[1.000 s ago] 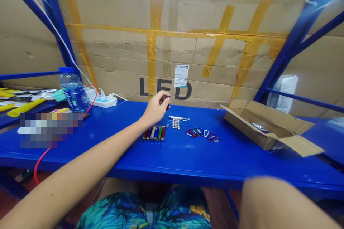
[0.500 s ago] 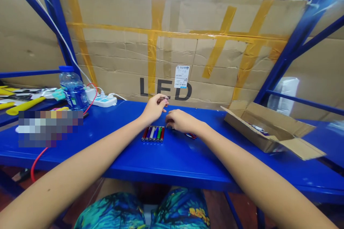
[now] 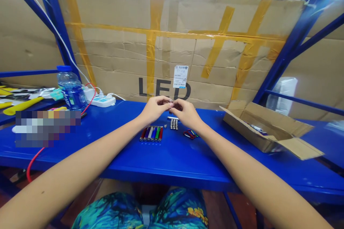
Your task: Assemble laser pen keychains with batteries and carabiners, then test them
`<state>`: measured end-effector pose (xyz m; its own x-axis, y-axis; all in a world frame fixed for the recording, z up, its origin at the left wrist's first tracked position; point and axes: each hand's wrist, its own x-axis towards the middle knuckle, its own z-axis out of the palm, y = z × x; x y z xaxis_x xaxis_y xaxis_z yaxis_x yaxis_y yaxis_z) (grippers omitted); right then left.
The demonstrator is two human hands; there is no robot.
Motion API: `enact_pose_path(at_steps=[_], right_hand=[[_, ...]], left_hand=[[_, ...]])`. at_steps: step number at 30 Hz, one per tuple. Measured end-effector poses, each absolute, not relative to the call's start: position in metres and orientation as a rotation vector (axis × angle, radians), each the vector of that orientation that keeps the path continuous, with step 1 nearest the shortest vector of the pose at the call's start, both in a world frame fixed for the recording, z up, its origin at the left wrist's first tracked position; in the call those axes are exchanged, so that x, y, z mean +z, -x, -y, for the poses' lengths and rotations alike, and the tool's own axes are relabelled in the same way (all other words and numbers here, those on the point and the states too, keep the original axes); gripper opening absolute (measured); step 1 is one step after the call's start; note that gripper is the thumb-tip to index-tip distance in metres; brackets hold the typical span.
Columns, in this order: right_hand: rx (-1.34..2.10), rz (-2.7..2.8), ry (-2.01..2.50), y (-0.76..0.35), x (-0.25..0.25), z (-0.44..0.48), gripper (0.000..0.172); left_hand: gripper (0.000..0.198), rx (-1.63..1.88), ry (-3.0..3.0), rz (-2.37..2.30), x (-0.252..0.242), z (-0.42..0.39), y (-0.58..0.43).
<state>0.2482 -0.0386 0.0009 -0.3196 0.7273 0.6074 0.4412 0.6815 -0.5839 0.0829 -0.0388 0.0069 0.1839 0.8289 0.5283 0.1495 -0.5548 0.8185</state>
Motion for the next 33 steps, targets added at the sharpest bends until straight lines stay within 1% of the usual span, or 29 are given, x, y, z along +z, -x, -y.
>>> enact_pose_path(at_steps=[4,7,9,11,14,17,21,28,30,33], right_hand=[[0.343,2.013,0.931,-0.249,0.001,0.04,0.009],[0.282,2.029,0.983,-0.255,0.003,0.042,0.007],[0.245,2.04,1.05,-0.261,0.005,0.042,0.005],[0.253,2.068,1.099,-0.268,0.007,0.041,0.004],[0.321,2.106,1.101,-0.276,0.008,0.039,0.009],[0.358,2.121,1.104,-0.276,0.007,0.038,0.013],[0.351,2.17,1.075,-0.273,0.004,0.038,0.014],[0.363,2.209,1.037,-0.27,0.002,0.038,0.015],[0.365,2.205,1.036,-0.269,0.003,0.039,0.014],[0.373,2.192,1.028,-0.27,0.004,0.041,0.013]], left_hand=[[0.021,1.349,-1.886,-0.932,0.006,0.039,-0.082],[0.021,1.321,-2.074,-1.039,0.007,0.039,-0.078],[0.019,1.158,-2.286,-1.127,0.007,0.041,-0.075],[0.019,0.899,-2.476,-1.19,0.008,0.043,-0.072],[0.018,0.603,-2.624,-1.289,0.008,0.047,-0.071],[0.018,0.466,-2.663,-1.406,0.007,0.05,-0.072],[0.016,0.385,-2.656,-1.453,0.007,0.05,-0.075],[0.012,0.526,-2.657,-1.449,-0.005,0.041,-0.073],[0.013,0.704,-2.664,-1.41,-0.004,0.038,-0.073],[0.013,1.161,-2.472,-1.263,0.004,0.04,-0.073]])
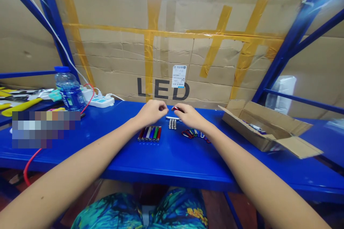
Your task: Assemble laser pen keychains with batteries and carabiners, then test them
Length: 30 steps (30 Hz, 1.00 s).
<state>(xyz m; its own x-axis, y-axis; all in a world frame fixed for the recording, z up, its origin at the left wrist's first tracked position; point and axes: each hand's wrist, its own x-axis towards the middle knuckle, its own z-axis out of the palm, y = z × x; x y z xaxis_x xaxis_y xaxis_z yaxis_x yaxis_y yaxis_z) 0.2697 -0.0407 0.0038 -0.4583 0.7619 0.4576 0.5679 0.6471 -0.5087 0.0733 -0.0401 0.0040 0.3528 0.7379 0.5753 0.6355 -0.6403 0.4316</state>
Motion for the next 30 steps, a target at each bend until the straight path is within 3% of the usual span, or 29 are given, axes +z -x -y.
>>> enact_pose_path(at_steps=[3,18,25,30], right_hand=[[0.434,2.136,1.006,-0.271,0.004,0.043,0.01],[0.398,2.164,0.773,-0.274,0.0,0.042,0.007],[0.402,2.093,0.794,-0.275,0.0,0.043,0.016],[0.457,2.043,0.773,-0.276,-0.003,0.042,0.014]], left_hand=[[0.016,1.355,-2.189,-1.062,0.014,0.048,-0.077],[0.014,1.26,-2.111,-0.973,0.01,0.057,-0.082],[0.016,1.237,-2.136,-0.919,0.008,0.057,-0.082],[0.015,1.252,-2.145,-0.914,0.008,0.058,-0.082]])
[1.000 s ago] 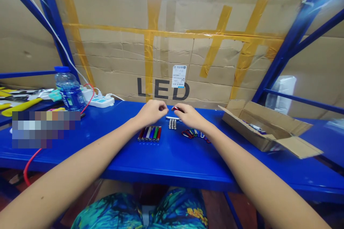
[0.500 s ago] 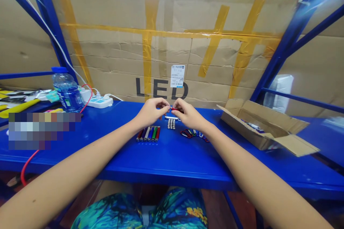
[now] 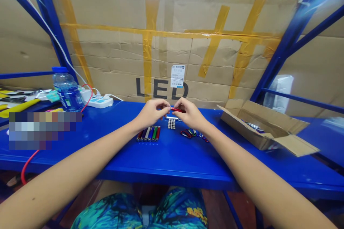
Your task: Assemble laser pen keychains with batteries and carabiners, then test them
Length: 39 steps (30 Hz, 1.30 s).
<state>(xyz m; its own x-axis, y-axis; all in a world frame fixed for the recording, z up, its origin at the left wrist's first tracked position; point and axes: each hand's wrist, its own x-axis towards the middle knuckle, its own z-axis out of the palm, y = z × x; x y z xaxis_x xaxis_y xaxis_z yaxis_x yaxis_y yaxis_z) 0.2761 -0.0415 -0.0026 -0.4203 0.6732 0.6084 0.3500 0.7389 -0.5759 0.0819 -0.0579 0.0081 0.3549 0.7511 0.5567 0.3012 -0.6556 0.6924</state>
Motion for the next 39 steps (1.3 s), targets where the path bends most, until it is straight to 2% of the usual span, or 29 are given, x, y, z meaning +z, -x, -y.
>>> enact_pose_path(at_steps=[6,11,14,18,26,35,37,39], right_hand=[[0.514,2.049,0.733,-0.275,0.001,0.044,0.01],[0.402,2.113,0.765,-0.275,0.004,0.046,0.013],[0.385,2.133,0.749,-0.273,0.003,0.05,0.009],[0.278,2.107,0.733,-0.27,0.001,0.053,0.021],[0.137,2.078,0.688,-0.272,0.003,0.053,0.005],[0.135,2.134,0.675,-0.273,0.003,0.052,0.014],[0.122,2.139,0.671,-0.272,0.003,0.053,0.013],[0.119,2.136,0.675,-0.271,0.003,0.053,0.005]], left_hand=[[0.016,1.259,-2.176,-0.921,0.007,0.058,-0.081],[0.015,1.256,-2.178,-0.923,0.005,0.056,-0.082],[0.014,1.258,-2.145,-0.896,0.006,0.057,-0.083],[0.013,1.257,-2.074,-0.853,0.008,0.059,-0.084],[0.014,1.247,-2.032,-0.819,0.01,0.059,-0.085],[0.012,1.257,-2.113,-0.833,0.009,0.06,-0.085],[0.012,1.275,-2.122,-0.846,0.008,0.06,-0.085],[0.012,1.285,-2.123,-0.861,0.008,0.059,-0.085]])
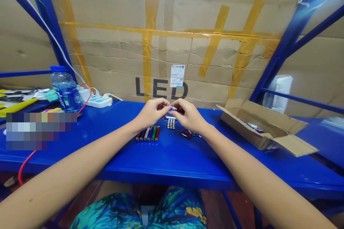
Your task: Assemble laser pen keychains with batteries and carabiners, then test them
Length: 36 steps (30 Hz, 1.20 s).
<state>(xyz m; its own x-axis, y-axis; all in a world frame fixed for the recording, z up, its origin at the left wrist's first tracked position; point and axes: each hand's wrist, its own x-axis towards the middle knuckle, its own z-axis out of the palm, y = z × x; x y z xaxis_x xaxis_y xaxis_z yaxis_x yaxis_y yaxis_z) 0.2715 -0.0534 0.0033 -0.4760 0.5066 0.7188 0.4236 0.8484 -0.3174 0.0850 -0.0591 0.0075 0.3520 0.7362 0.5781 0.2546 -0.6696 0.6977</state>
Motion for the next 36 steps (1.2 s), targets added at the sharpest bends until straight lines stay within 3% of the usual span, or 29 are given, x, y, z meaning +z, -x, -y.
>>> enact_pose_path(at_steps=[4,9,17,20,23,36], right_hand=[[0.135,2.098,0.661,-0.272,0.003,0.053,0.012],[0.203,2.07,0.635,-0.274,0.002,0.05,0.002],[0.219,2.17,0.722,-0.274,0.008,0.054,0.016],[0.254,2.142,0.725,-0.272,0.005,0.054,0.006],[0.309,2.075,0.726,-0.272,0.0,0.05,0.018],[0.353,2.084,0.708,-0.274,0.007,0.053,0.011]], left_hand=[[0.012,1.29,-2.124,-0.856,0.008,0.059,-0.085],[0.012,1.295,-2.152,-0.856,0.009,0.061,-0.084],[0.011,1.294,-2.223,-0.888,0.008,0.062,-0.084],[0.012,1.294,-2.23,-0.897,0.008,0.061,-0.084],[0.011,1.28,-2.219,-0.885,0.008,0.061,-0.084],[0.012,1.284,-2.244,-0.897,0.009,0.064,-0.085]])
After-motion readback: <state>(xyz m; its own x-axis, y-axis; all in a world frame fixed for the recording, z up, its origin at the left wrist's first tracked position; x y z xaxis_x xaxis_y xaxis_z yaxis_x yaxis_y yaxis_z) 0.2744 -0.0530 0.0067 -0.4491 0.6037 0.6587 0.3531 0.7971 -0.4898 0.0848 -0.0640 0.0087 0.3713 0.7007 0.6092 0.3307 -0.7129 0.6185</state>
